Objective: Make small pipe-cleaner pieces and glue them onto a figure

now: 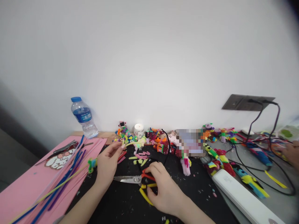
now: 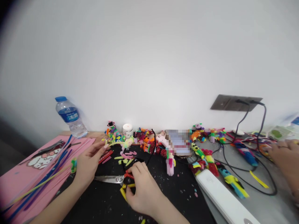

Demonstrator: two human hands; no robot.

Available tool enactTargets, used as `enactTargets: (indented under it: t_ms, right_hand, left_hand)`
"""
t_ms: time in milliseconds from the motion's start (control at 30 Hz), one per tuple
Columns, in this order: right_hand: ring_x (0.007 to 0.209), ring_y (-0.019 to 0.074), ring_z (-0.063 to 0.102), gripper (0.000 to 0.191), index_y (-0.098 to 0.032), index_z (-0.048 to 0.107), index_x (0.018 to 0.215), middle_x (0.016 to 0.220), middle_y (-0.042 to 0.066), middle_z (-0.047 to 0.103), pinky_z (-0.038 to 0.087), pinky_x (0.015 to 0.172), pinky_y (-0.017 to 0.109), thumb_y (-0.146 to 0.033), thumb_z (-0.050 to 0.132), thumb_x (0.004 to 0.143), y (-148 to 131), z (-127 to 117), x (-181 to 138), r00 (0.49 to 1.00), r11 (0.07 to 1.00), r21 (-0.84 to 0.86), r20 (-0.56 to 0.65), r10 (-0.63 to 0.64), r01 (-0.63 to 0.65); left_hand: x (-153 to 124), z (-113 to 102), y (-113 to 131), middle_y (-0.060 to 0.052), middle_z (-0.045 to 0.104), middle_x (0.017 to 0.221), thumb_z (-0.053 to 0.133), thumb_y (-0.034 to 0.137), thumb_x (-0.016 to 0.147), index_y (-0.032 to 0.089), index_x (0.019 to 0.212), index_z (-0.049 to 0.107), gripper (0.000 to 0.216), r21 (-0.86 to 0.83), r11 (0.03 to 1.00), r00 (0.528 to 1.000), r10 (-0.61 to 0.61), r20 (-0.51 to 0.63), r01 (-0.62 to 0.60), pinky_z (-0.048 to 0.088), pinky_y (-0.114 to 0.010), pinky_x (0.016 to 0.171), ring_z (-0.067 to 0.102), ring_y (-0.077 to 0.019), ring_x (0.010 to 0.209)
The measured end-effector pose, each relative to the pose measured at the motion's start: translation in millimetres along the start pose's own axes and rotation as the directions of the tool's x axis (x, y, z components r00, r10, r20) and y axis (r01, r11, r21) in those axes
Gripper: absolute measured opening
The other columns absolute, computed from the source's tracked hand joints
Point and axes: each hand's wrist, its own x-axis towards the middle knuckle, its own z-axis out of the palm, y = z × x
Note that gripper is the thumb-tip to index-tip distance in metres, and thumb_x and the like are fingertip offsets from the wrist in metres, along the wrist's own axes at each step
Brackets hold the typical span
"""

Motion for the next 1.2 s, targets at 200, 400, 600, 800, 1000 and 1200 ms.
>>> enactTargets:
  t_ms: [200,400,600,800,1000,1200]
  right_hand:
    - [0.056,0.0110,0.041,0.006,-0.019,0.044,0.075,0.064,-0.004,0.044,0.033,0.052,0.021,-0.017,0.048,0.078,9,1,3,0.975,0.982,0.136,-0.163,0.154,-0.132]
    - [0.054,0.0100,0.037,0.026,-0.019,0.033,0.063,0.058,-0.004,0.039,0.028,0.052,0.021,-0.022,0.034,0.089,24,7,6,0.964,0.980,0.145,-0.211,0.162,-0.133]
    - [0.053,0.0098,0.036,0.026,-0.019,0.033,0.063,0.057,-0.004,0.040,0.027,0.050,0.021,-0.023,0.035,0.089,23,10,6,0.967,0.983,0.151,-0.216,0.136,-0.104]
    - [0.053,0.0092,0.037,0.023,-0.019,0.036,0.066,0.058,-0.004,0.041,0.028,0.050,0.021,-0.019,0.037,0.088,19,9,2,0.983,0.980,0.197,-0.178,0.046,-0.010]
    - [0.054,0.0094,0.037,0.022,-0.019,0.035,0.066,0.060,-0.004,0.039,0.027,0.051,0.021,-0.017,0.037,0.087,17,8,3,0.989,0.984,0.166,-0.141,-0.042,0.065]
    - [0.056,0.0103,0.040,0.021,-0.019,0.038,0.067,0.062,-0.003,0.042,0.029,0.053,0.021,-0.017,0.037,0.088,16,9,2,0.993,0.985,0.140,-0.068,-0.095,0.103]
  left_hand:
    - [-23,13,5,-0.003,0.070,0.071,0.070,0.028,0.067,0.020,0.073,0.070,0.011,0.113,0.993,0.927,-0.009,0.375,-0.036,0.053,-0.027,0.063,0.065,-0.0186,0.066]
    - [-36,16,12,-0.003,0.070,0.071,0.061,0.026,0.076,0.022,0.075,0.073,0.012,0.220,0.918,0.732,0.101,0.673,-0.329,0.046,-0.024,0.059,0.062,-0.0174,0.064]
    - [-36,14,11,-0.002,0.065,0.066,0.054,0.024,0.084,0.019,0.081,0.072,0.018,0.224,0.822,0.569,0.141,0.810,-0.523,0.041,-0.021,0.059,0.057,-0.0125,0.060]
    - [-41,15,13,0.000,0.062,0.067,0.054,0.023,0.084,0.017,0.078,0.069,0.017,0.231,0.804,0.486,0.082,0.870,-0.548,0.038,-0.019,0.061,0.055,-0.0106,0.063]
    - [-45,16,19,0.004,0.048,0.058,0.056,0.021,0.081,0.014,0.066,0.061,0.017,0.273,0.826,0.483,-0.002,0.876,-0.493,0.030,-0.018,0.053,0.042,-0.0074,0.053]
    - [-48,17,16,0.004,0.046,0.062,0.059,0.020,0.076,0.014,0.057,0.054,0.021,0.255,0.886,0.491,-0.036,0.870,-0.388,0.030,-0.017,0.051,0.042,-0.0072,0.054]
